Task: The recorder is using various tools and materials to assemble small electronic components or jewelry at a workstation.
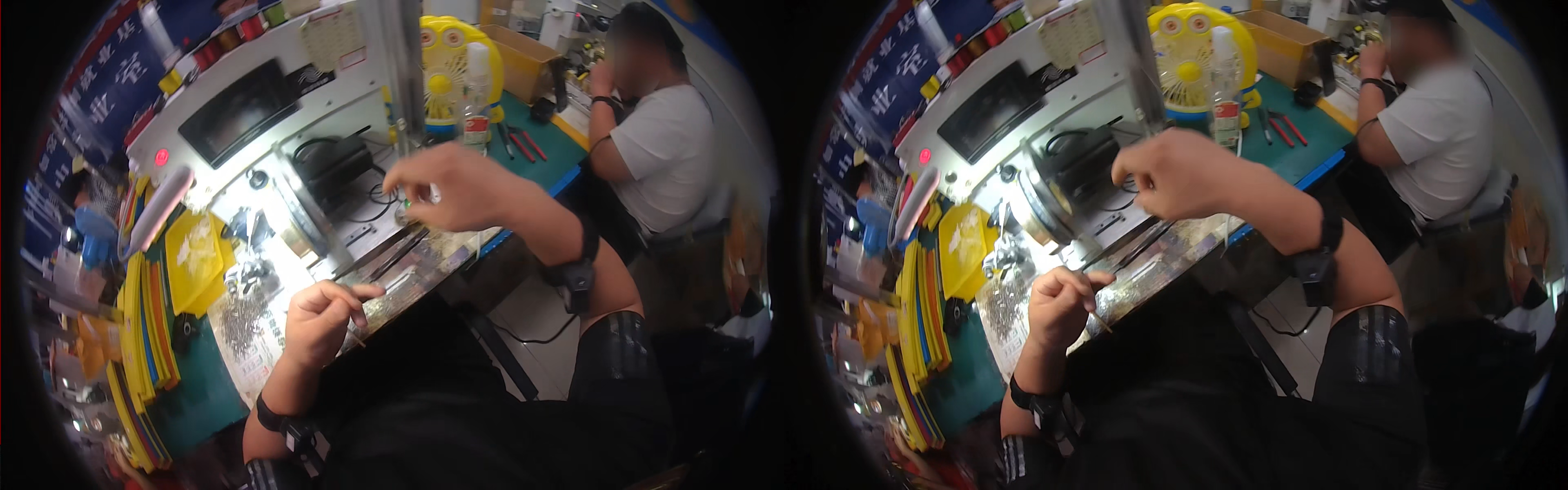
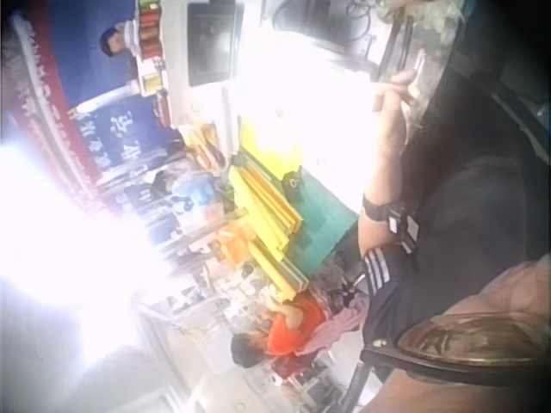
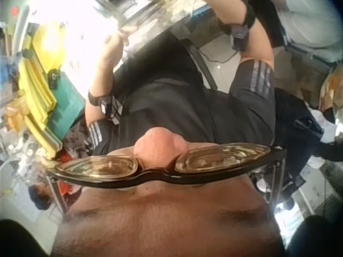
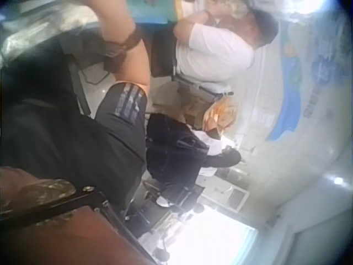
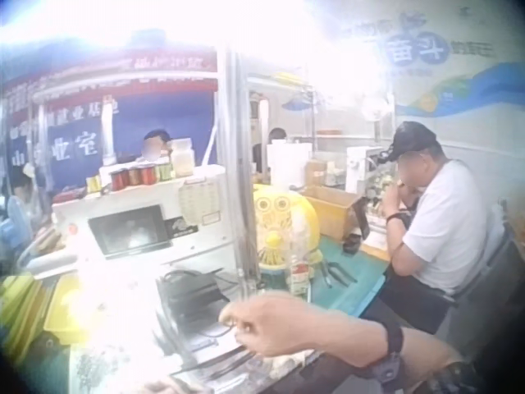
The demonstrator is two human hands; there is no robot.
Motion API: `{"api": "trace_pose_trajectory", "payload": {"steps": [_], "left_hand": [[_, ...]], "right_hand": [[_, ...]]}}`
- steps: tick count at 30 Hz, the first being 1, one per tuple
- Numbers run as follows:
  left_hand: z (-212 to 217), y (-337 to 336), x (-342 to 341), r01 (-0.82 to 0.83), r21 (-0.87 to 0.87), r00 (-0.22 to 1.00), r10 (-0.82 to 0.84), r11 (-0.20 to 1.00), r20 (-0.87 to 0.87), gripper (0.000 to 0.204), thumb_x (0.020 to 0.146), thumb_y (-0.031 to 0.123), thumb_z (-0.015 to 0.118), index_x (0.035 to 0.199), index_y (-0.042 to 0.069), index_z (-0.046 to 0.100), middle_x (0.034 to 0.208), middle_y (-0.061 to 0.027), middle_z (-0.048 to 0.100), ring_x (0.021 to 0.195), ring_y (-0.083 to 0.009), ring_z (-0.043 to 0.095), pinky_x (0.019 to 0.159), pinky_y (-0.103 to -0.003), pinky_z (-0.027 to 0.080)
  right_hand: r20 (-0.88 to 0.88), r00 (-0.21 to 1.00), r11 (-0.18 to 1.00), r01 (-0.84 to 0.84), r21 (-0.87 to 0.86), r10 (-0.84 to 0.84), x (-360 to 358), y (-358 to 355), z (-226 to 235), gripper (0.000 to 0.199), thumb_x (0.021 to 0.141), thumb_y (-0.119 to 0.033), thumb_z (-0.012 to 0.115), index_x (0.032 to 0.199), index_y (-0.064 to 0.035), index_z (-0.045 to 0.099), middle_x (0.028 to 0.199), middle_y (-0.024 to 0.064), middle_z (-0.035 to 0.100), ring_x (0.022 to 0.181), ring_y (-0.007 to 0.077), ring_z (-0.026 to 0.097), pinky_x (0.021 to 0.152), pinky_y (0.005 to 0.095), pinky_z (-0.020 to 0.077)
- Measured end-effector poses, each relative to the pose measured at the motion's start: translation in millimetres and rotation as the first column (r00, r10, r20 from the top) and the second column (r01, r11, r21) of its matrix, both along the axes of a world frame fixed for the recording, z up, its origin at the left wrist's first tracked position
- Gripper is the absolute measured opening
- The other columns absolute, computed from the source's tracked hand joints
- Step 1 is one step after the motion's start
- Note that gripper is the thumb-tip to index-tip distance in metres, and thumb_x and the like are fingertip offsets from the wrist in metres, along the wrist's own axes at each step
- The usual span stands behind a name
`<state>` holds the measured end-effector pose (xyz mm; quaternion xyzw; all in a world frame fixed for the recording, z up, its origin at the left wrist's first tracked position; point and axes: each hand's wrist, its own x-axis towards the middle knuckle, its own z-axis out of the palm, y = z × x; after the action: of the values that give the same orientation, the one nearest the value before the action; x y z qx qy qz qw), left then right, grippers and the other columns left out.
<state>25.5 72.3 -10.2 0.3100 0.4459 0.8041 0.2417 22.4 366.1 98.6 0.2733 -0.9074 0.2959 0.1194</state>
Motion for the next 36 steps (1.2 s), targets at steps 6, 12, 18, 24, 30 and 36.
{"api": "trace_pose_trajectory", "payload": {"steps": [6, 12, 18, 24, 30, 36], "left_hand": [[33.7, 12.8, -4.6, 0.126, 0.366, 0.968, -0.196, 0.922, 0.158, 0.025, 0.099, 0.026, 0.065, 0.086, 0.008, 0.052, 0.152, -0.0201, 0.049, 0.153, -0.0411, 0.023, 0.127, -0.053, 0.017], [35.4, 7.7, 4.1, 0.012, 0.445, 0.913, -0.191, 0.896, 0.361, 0.024, 0.106, 0.023, 0.053, 0.106, 0.005, 0.067, 0.147, -0.0194, 0.053, 0.139, -0.0320, 0.046, 0.120, -0.046, 0.031], [39.6, -5.4, 8.1, -0.229, 0.290, 0.847, 0.043, 0.929, 0.530, 0.034, 0.108, 0.021, 0.047, 0.130, -0.003, 0.058, 0.126, -0.0127, 0.065, 0.119, -0.0213, 0.060, 0.106, -0.039, 0.045], [35.6, -40.1, 3.0, -0.365, 0.089, 0.930, 0.359, 0.927, 0.083, 0.045, 0.108, 0.029, 0.047, 0.133, -0.007, 0.058, 0.129, -0.0193, 0.064, 0.118, -0.0239, 0.062, 0.100, -0.038, 0.050], [47.2, -58.6, 9.6, -0.625, -0.041, 0.763, 0.599, 0.779, -0.242, 0.017, 0.094, 0.008, 0.071, 0.106, -0.004, 0.069, 0.096, -0.0072, 0.068, 0.089, -0.0110, 0.065, 0.081, -0.027, 0.052], [42.6, -66.9, 9.9, -0.742, -0.068, 0.650, 0.692, 0.667, -0.314, 0.013, 0.092, 0.009, 0.073, 0.097, -0.003, 0.071, 0.087, -0.0064, 0.068, 0.080, -0.0102, 0.063, 0.071, -0.025, 0.048]], "right_hand": [[-0.613, 0.789, 0.984, -0.137, -0.112, 0.040, 18.8, -33.5, 25.0, 0.034, 0.072, 0.006, 0.072, 0.105, -0.0014, 0.070, 0.084, 0.0122, 0.065, 0.072, 0.0302, 0.064, 0.067, 0.0376, 0.0515], [-0.586, 0.695, 0.909, -0.309, 0.278, 0.416, 29.3, -99.4, 13.9, 0.023, 0.072, -0.007, 0.070, 0.094, -0.0066, 0.069, 0.083, 0.0044, 0.060, 0.073, 0.0198, 0.059, 0.063, 0.0324, 0.0446], [-0.563, 0.714, 0.879, -0.156, 0.452, 0.416, 7.8, -128.0, 5.1, 0.008, 0.073, -0.018, 0.066, 0.069, -0.0118, 0.062, 0.082, 0.0007, 0.058, 0.072, 0.0183, 0.059, 0.063, 0.0348, 0.0434], [-0.514, 0.802, 0.951, -0.218, 0.220, 0.303, -0.2, -134.5, 18.8, 0.011, 0.074, -0.012, 0.077, 0.081, -0.0113, 0.068, 0.072, 0.0022, 0.057, 0.062, 0.0236, 0.057, 0.056, 0.0372, 0.0409], [-0.550, 0.760, 0.933, -0.219, 0.285, 0.346, -10.1, -144.6, 25.7, 0.018, 0.073, -0.007, 0.083, 0.088, -0.0095, 0.073, 0.071, 0.0030, 0.057, 0.060, 0.0232, 0.055, 0.053, 0.0359, 0.0379], [-0.499, 0.816, 0.955, -0.217, 0.200, 0.290, -9.7, -155.4, 27.3, 0.026, 0.070, -0.006, 0.083, 0.094, -0.0086, 0.073, 0.073, 0.0045, 0.060, 0.065, 0.0247, 0.058, 0.056, 0.0363, 0.0414]]}}
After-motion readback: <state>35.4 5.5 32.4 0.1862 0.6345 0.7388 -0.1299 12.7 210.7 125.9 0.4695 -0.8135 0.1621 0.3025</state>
